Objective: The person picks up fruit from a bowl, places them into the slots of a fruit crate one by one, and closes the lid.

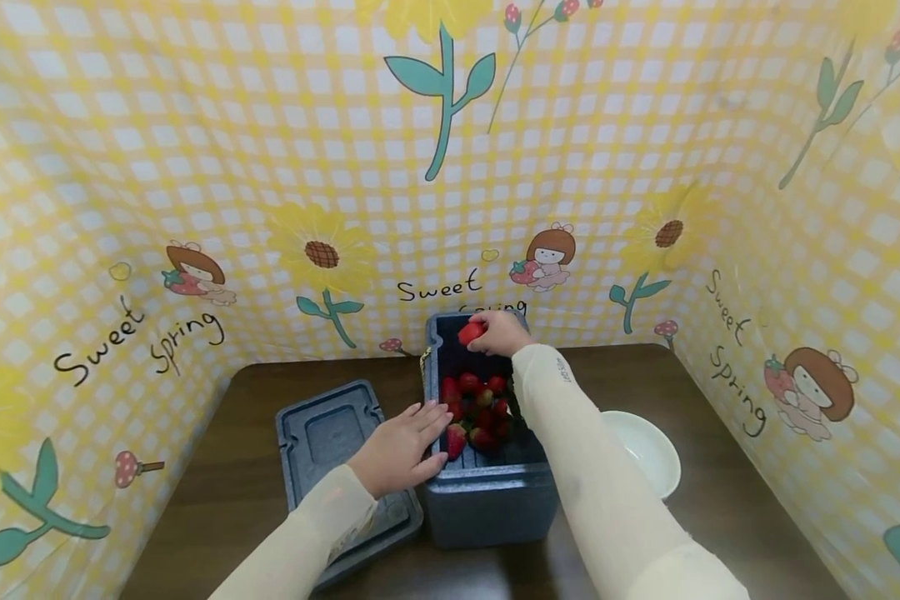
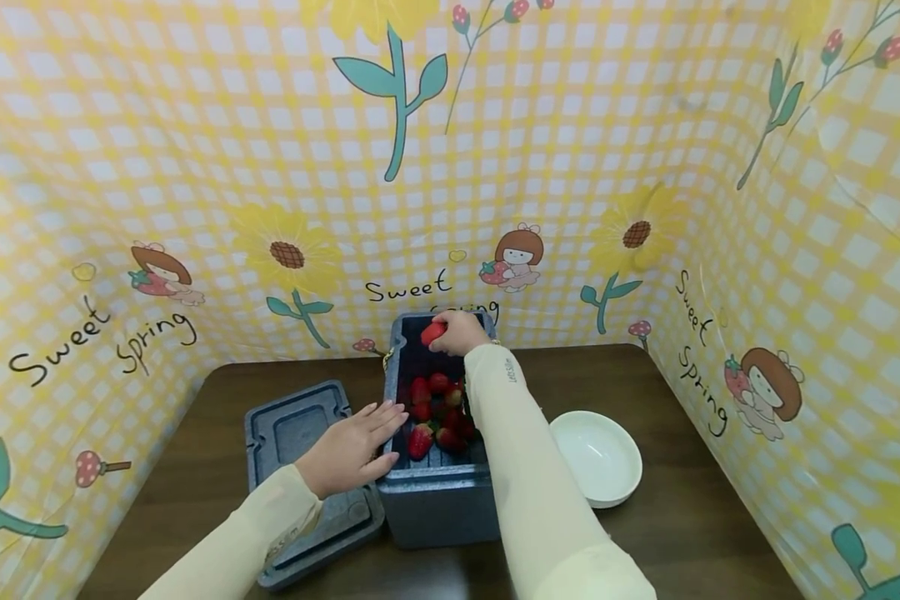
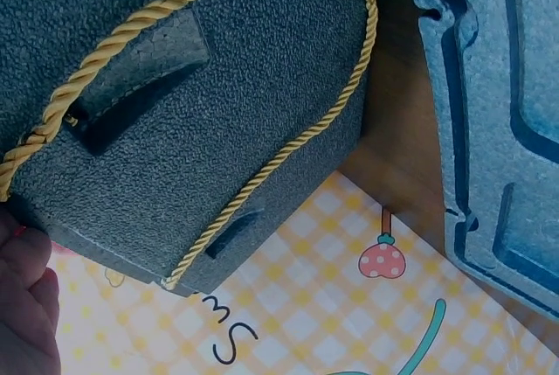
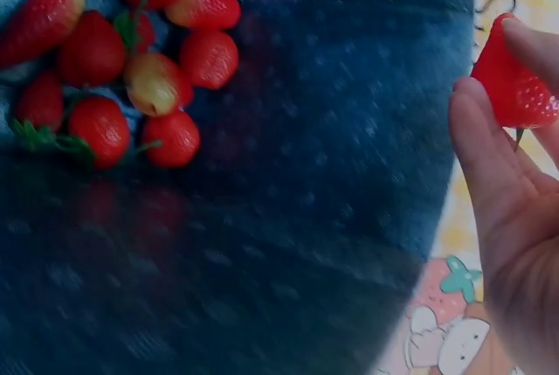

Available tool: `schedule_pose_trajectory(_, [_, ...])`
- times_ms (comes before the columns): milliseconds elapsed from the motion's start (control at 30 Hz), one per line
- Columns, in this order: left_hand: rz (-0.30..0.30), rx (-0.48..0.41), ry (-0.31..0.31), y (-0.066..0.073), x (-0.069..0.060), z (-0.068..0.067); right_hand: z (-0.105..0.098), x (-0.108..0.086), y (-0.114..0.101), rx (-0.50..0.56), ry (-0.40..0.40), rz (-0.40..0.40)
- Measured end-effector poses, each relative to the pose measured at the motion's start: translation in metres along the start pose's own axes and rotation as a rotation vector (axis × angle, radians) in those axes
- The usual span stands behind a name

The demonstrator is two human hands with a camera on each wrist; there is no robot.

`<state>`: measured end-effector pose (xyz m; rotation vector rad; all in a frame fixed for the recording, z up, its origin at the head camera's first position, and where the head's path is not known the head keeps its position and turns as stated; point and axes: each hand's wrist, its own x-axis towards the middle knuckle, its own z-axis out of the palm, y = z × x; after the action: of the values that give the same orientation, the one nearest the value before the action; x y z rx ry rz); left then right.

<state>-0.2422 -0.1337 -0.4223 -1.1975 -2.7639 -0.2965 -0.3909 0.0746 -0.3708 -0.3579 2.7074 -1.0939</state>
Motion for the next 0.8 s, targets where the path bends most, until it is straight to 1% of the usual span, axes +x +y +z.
schedule_pose_trajectory(167, [-0.002, -0.017, 0.002, -0.001, 0.001, 0.001, 0.012, 0.003, 0.006, 0.0, -0.016, 0.021])
schedule_pose_trajectory(333, [0.001, -0.026, 0.016, -0.002, 0.001, 0.002, 0.025, 0.007, 0.018, -0.013, -0.037, 0.044])
schedule_pose_trajectory(467, [0.01, -0.026, 0.026, -0.002, 0.001, 0.003, 0.035, 0.009, 0.031, -0.062, -0.041, 0.07])
schedule_pose_trajectory(567, [0.009, -0.032, 0.025, -0.002, 0.0, 0.005, 0.04, 0.009, 0.037, -0.106, -0.028, 0.063])
schedule_pose_trajectory(700, [-0.007, -0.048, 0.006, -0.002, -0.001, 0.004, 0.043, 0.009, 0.037, -0.112, -0.027, 0.04])
schedule_pose_trajectory(800, [-0.015, -0.05, -0.014, -0.003, -0.001, 0.003, 0.043, 0.009, 0.035, -0.103, -0.024, 0.042])
